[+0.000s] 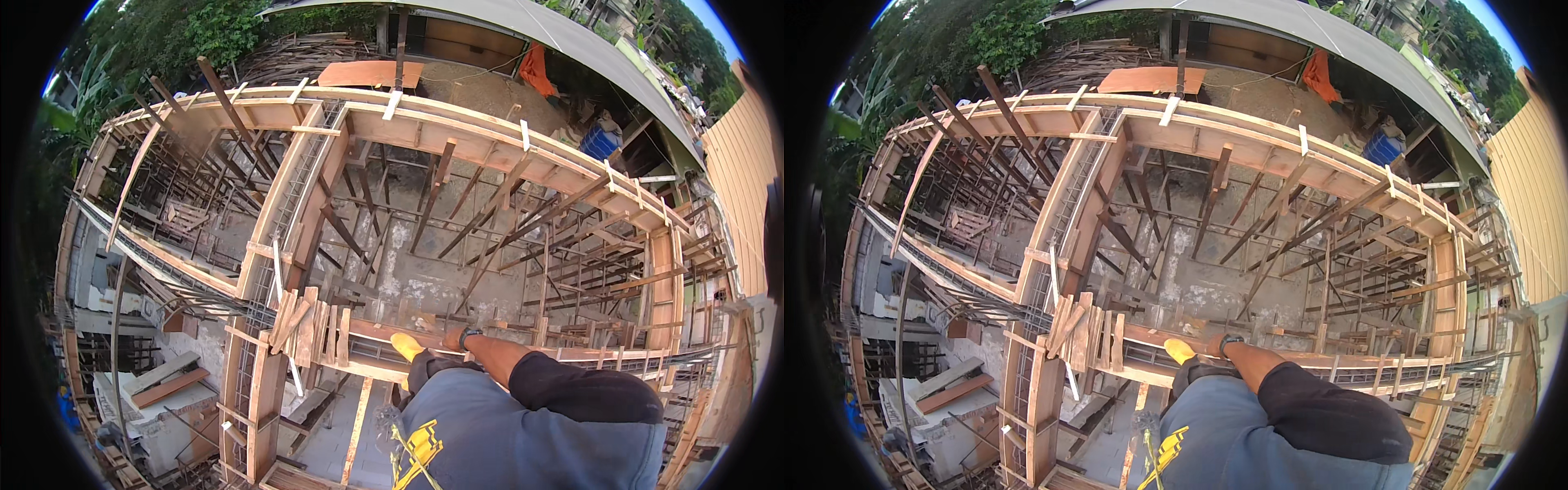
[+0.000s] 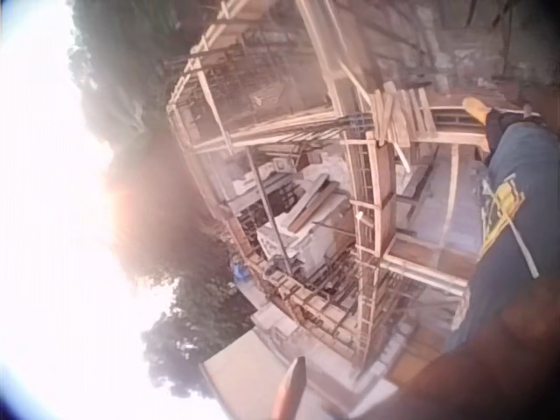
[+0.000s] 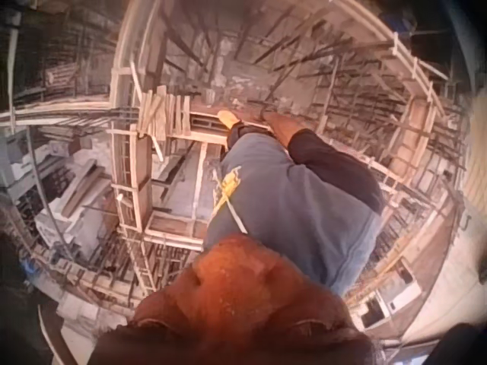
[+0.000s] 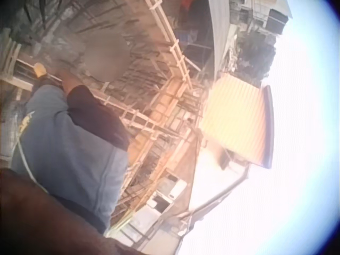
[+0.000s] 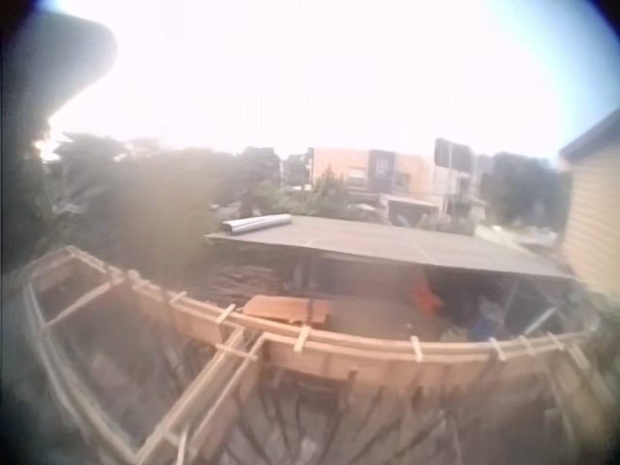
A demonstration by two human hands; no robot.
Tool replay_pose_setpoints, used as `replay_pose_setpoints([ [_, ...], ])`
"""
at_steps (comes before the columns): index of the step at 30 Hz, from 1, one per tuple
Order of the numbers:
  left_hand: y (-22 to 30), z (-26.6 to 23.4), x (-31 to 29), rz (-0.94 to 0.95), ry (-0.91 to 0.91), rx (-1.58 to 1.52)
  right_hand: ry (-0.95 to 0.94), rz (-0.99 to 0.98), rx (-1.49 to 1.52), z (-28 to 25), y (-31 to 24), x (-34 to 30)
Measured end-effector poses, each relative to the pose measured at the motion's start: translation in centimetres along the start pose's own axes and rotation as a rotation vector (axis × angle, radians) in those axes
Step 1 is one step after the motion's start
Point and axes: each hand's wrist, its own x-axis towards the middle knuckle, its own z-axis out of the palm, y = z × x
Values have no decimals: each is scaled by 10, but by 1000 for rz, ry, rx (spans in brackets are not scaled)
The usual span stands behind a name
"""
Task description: The person secures wooden planks to a concrete form structure by hand and using a hammer. They position small wooden cross-braces over rebar and metal beams, then hammer nails into the planks to fix them in place at several points along the framework.
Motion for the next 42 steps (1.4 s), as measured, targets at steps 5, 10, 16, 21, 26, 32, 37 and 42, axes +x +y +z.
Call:
replay_pose_setpoints([
  [5, 40, -5, 11, 35, 1, 0, 101, 155, 561, -66, -47, -24],
  [10, 77, -16, 24, 64, -56, -60, -222, 85, 550, -94, -56, -61],
  [16, 89, -53, 111, 367, -26, 243, 162, -66, 464, -73, -61, -130],
  [21, 54, -40, 133, 476, 178, 538, 87, 74, 511, -28, -45, -118],
  [26, 59, -61, 152, 274, 157, 434, 44, 82, 491, -11, -30, -137],
  [32, 84, -88, 172, 276, -154, 123, 103, 167, 621, -12, -32, -169],
  [37, 130, 3, 73, 170, -213, 118, 173, 159, 496, 11, -31, -134],
  [42, 162, 12, 107, 334, -352, 392, 313, 85, 316, 6, -46, -99],
])
